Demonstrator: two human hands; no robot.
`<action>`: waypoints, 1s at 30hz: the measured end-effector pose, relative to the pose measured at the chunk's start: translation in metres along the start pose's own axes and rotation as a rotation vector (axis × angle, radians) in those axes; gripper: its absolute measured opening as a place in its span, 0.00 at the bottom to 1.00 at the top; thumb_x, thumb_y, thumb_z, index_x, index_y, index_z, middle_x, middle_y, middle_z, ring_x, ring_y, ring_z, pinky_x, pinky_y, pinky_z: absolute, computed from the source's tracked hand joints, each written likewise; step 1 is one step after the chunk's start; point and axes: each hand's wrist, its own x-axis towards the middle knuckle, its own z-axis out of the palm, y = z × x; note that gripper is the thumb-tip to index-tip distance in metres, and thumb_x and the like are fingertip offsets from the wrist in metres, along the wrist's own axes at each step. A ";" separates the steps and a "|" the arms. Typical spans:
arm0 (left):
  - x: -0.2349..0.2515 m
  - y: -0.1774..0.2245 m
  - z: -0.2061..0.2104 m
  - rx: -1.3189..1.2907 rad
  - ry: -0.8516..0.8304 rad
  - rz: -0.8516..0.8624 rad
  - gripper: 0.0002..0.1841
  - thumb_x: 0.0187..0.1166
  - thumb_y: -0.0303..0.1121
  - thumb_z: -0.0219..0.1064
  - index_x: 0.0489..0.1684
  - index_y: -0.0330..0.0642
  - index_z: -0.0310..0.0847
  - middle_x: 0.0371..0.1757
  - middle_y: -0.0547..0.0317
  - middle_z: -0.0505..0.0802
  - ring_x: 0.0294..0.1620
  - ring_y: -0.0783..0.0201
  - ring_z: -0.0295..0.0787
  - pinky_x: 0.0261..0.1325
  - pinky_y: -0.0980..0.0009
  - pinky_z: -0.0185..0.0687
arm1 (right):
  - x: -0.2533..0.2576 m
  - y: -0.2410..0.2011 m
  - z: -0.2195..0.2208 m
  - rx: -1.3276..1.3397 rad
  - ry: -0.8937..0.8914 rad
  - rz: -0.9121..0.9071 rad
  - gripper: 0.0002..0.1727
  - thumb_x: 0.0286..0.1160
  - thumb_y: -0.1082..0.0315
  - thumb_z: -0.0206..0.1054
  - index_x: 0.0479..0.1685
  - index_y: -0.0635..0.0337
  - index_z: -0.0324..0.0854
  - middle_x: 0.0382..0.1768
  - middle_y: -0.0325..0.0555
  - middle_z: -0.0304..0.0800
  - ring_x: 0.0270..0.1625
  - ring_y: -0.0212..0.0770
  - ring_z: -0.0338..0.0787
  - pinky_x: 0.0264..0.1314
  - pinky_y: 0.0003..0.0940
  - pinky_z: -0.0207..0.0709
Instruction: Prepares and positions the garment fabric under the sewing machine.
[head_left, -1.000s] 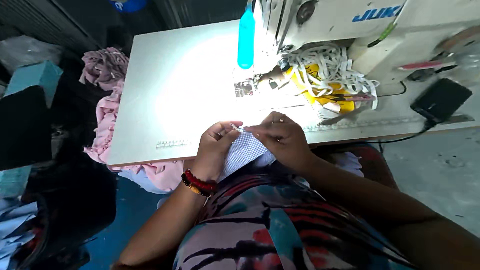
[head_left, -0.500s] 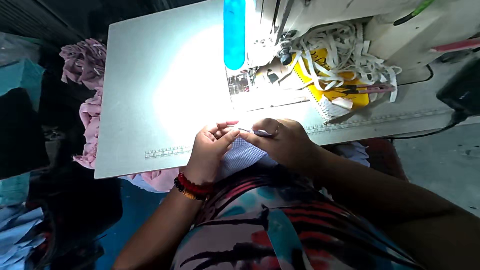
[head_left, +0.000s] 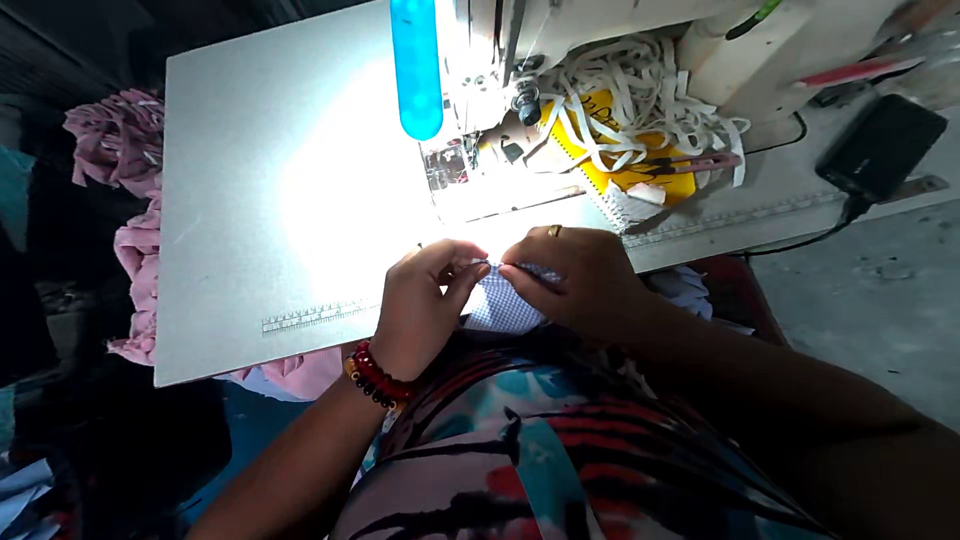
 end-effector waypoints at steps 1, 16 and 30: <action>0.008 -0.001 0.001 -0.003 -0.007 -0.016 0.05 0.78 0.29 0.73 0.46 0.40 0.89 0.37 0.63 0.93 0.36 0.78 0.89 0.42 0.82 0.86 | 0.005 0.005 -0.002 -0.036 0.007 -0.009 0.11 0.77 0.63 0.64 0.34 0.57 0.90 0.27 0.43 0.88 0.28 0.40 0.87 0.25 0.37 0.75; 0.130 -0.053 0.033 0.574 -0.071 -0.413 0.14 0.85 0.44 0.60 0.51 0.48 0.88 0.53 0.51 0.92 0.69 0.45 0.81 0.70 0.40 0.65 | 0.110 0.082 0.042 -0.199 -0.222 0.664 0.12 0.80 0.59 0.64 0.50 0.53 0.89 0.52 0.52 0.94 0.59 0.55 0.91 0.56 0.61 0.79; 0.137 -0.064 0.034 0.543 0.018 -0.417 0.12 0.80 0.48 0.64 0.44 0.54 0.89 0.46 0.58 0.92 0.58 0.54 0.86 0.64 0.46 0.70 | 0.112 0.092 0.055 -0.248 -0.144 0.642 0.12 0.77 0.56 0.65 0.44 0.52 0.90 0.49 0.49 0.95 0.56 0.54 0.93 0.53 0.60 0.80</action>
